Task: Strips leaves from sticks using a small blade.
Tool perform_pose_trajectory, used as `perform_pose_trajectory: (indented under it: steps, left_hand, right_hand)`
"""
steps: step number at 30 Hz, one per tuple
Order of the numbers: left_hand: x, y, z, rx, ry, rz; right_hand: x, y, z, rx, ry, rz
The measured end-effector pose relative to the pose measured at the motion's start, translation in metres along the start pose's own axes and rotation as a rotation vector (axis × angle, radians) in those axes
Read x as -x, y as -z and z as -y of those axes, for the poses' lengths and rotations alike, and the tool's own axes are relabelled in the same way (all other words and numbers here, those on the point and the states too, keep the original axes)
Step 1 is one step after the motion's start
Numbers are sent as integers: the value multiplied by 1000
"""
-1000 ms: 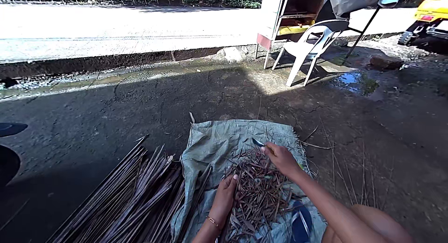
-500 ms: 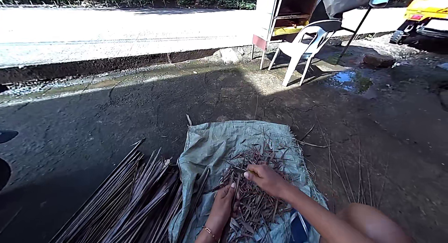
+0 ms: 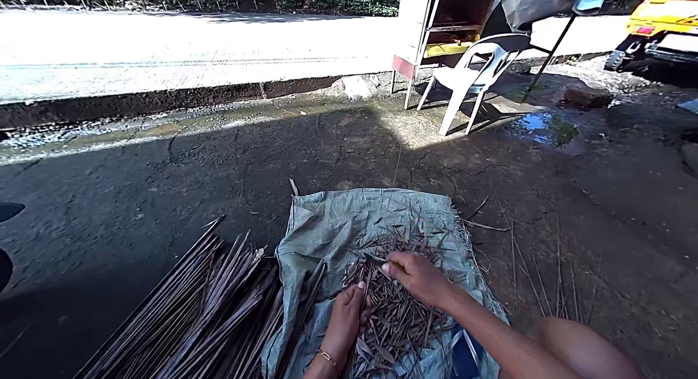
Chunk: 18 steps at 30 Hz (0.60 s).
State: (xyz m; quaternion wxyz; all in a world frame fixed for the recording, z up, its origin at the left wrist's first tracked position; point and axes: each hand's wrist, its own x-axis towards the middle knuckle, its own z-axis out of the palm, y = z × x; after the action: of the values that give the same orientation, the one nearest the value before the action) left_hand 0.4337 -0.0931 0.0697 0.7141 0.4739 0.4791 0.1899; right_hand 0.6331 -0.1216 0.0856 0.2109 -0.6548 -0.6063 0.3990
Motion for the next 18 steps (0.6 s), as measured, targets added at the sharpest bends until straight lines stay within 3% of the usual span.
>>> perform_pose_trajectory:
  steps: [3,9,14,18]
  left_hand:
    - [1,-1,3,-56,-42,-4]
    - [4,-4,7,-185,-64,-7]
    - [4,-3,6,-365,-101,-11]
    - [6,-7,6,-206,-76,22]
  right_hand:
    - [0,-10,3,49,-45,57]
    - [-16,34,-19,71,-238,-192]
    - [-5,7,1,77,-141,-9]
    - [-14,34,-15,74,-263,-206]
